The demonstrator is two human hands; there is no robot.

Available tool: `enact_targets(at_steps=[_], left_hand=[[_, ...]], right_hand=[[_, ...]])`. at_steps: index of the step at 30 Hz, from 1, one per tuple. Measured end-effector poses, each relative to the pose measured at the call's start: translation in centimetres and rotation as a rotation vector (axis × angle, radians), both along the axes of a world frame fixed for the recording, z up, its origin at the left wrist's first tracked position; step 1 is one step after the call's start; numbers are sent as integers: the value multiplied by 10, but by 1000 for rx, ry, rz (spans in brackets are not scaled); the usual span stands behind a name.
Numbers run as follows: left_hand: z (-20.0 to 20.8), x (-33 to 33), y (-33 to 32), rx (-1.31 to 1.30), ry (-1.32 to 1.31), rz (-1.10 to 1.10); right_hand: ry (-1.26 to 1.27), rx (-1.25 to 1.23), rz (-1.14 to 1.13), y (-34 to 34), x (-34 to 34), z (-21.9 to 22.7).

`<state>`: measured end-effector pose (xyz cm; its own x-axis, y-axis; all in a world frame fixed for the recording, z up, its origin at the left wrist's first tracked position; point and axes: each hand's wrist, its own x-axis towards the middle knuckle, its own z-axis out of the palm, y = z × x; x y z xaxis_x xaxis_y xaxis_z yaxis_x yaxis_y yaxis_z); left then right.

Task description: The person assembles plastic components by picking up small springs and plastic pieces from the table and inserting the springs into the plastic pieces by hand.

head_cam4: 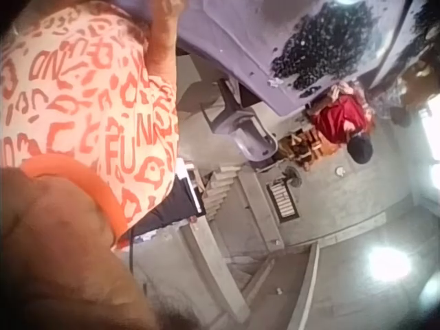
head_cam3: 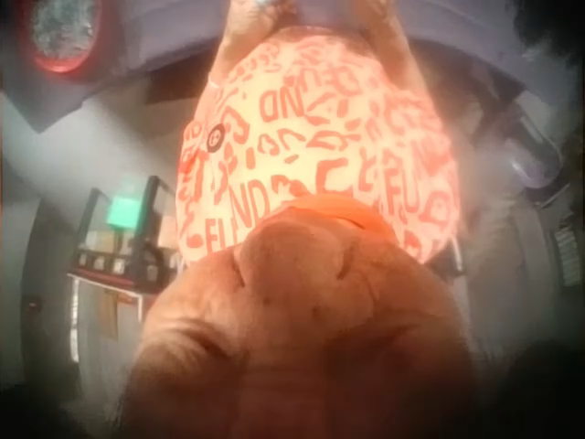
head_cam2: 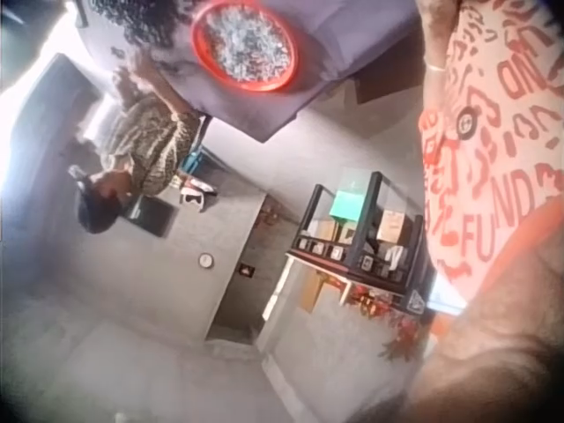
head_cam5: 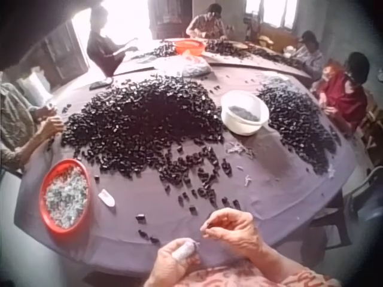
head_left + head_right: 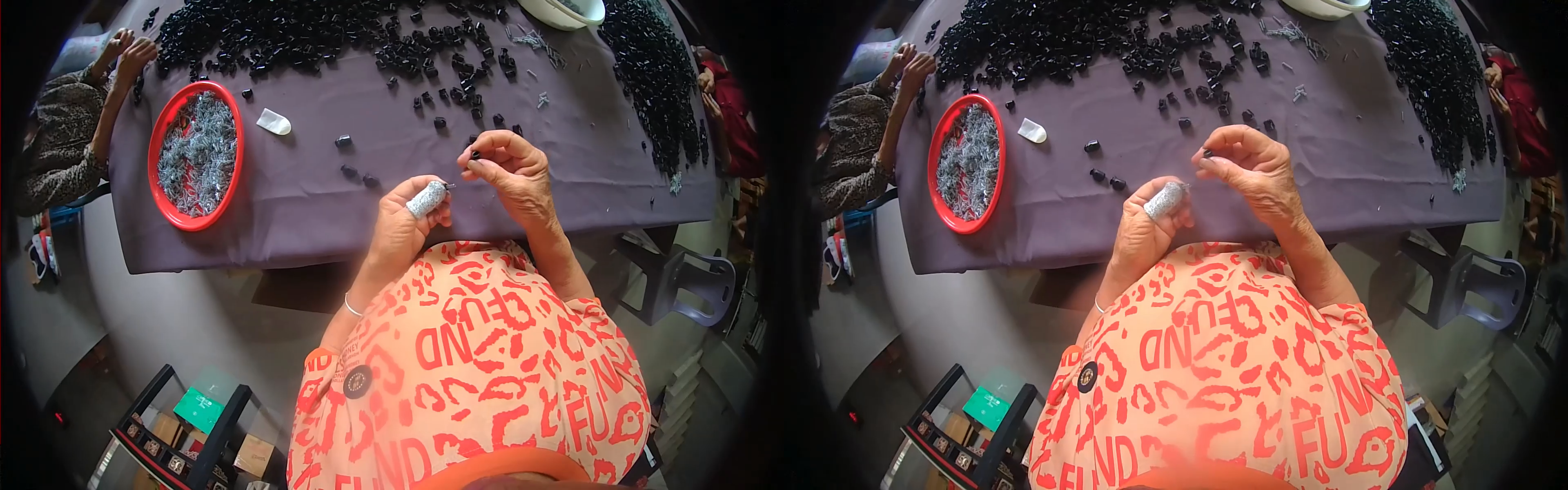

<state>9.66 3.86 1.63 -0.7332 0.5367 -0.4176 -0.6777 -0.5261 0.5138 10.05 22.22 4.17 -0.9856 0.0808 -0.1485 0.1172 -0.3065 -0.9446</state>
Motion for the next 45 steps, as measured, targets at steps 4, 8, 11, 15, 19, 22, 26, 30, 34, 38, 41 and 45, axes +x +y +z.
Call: enact_targets(at_steps=[4,8,11,15,19,22,26,30,34,38,41,45], left_hand=[[-2,1,0,-9,35,1],[3,1,4,-16,24,43],[2,2,4,-17,45,66],[1,3,6,-37,61,78],[1,6,7,-47,66,105],[3,7,7,-39,87,113],[2,8,7,-51,78,111],[4,9,8,-51,75,136],[4,10,10,-94,99,122],[3,10,10,-118,109,111],[1,12,9,-143,153,81],[5,13,12,-188,143,92]], right_hand=[[-8,-132,-17,0,8,0],[32,-187,-22,5,16,-7],[87,-163,-24,7,21,-9],[85,-160,-52,9,26,-12],[81,-185,-35,9,29,-14],[78,-197,-36,8,31,-12],[78,-240,-19,9,32,-12],[79,-165,-47,6,35,-11],[-1,-6,-99,0,38,-5],[72,134,-76,-3,36,-7],[120,300,-30,-4,35,-4],[163,347,-55,-8,34,-4]])
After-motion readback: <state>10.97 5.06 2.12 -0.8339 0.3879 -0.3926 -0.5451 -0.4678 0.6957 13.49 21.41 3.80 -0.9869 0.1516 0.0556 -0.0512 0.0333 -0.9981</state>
